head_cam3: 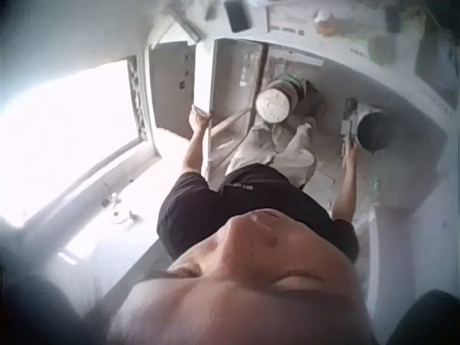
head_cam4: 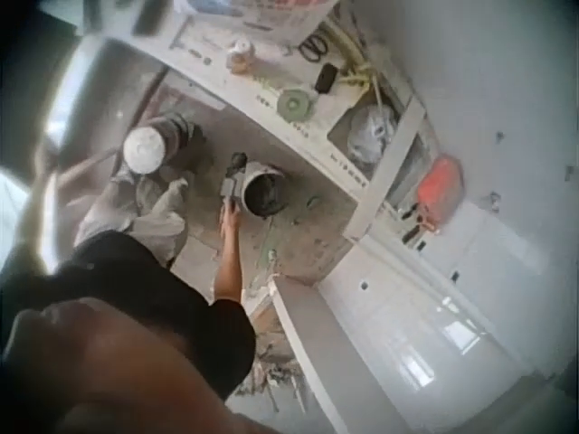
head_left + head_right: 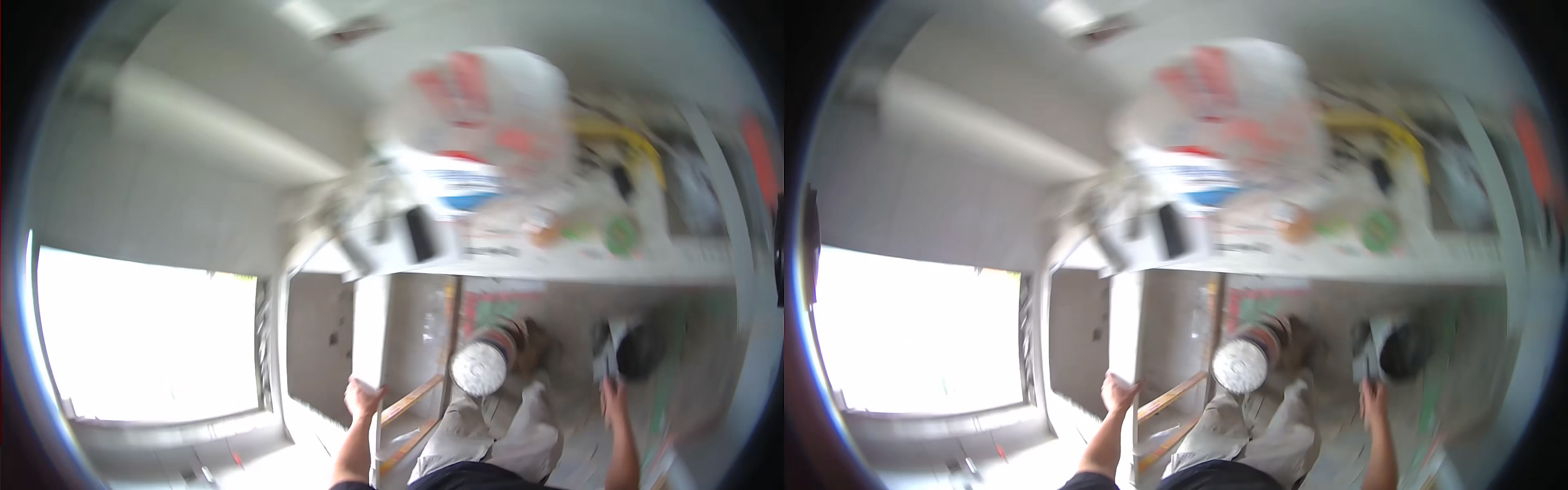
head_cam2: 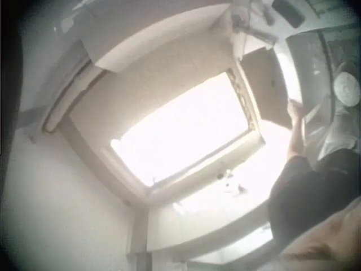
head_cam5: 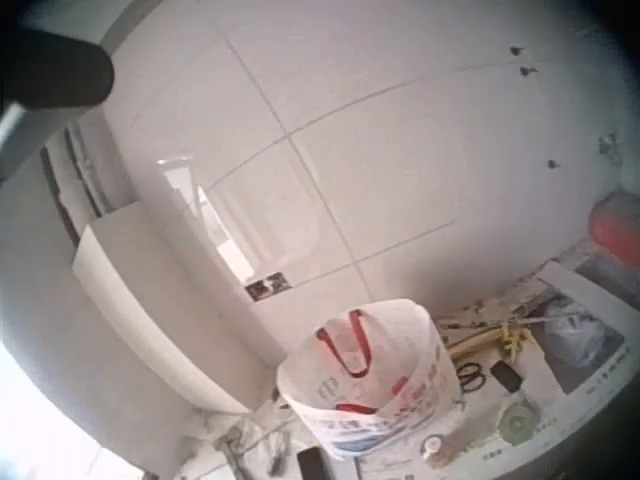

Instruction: Applying mortar to a window sill and measuring tiles for installation during a room renovation.

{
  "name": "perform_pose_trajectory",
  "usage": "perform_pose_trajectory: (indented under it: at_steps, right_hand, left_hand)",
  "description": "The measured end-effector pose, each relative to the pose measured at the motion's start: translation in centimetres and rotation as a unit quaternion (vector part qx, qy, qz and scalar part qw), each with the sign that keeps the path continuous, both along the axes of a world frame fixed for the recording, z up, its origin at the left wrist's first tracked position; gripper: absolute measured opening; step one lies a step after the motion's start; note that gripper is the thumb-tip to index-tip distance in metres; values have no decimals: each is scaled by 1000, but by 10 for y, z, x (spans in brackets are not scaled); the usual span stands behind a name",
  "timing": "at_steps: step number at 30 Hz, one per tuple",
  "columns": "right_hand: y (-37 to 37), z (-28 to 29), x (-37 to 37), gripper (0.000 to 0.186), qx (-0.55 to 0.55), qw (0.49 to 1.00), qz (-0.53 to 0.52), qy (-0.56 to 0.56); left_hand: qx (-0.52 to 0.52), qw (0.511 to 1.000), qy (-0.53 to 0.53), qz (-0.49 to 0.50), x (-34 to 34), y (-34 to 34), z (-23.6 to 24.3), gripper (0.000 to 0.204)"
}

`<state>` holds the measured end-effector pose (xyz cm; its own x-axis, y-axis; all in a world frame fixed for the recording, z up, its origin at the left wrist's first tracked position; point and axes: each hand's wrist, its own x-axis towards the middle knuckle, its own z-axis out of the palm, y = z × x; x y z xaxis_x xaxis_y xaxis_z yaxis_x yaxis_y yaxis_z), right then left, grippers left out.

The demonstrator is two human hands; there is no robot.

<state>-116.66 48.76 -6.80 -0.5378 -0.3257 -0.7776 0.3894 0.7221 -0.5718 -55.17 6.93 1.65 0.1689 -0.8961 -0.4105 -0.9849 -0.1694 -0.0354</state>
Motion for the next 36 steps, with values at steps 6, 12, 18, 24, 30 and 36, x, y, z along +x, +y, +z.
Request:
perform_pose_trajectory:
  at_steps: [6, 12, 18, 24, 30, 36]
  right_hand:
    - [-227, 123, 177, 30, -120, 930, 342, -64]
    - [-506, 303, 423, 27, -335, 659, 653, 166]
    - [-693, 439, 658, 29, -578, 447, 599, 328]
    - [-817, 302, 772, 29, -564, 372, 609, 415]
    - [-862, 247, 820, 30, -405, 361, 696, 469]
    - [-890, 345, 845, 25, -291, 172, 751, 567]
  left_hand:
    - [-207, 974, 92, 5, 65, 34, 19, 129]
    - [-225, 951, 207, 52, 90, 41, 23, 130]
    - [-231, 936, 254, 80, 104, 35, 16, 125]
    - [-188, 936, 286, 79, 113, 28, 18, 125]
    - [-169, 930, 314, 91, 118, 20, 4, 122]
    - [-143, 927, 334, 95, 126, 20, 8, 123]
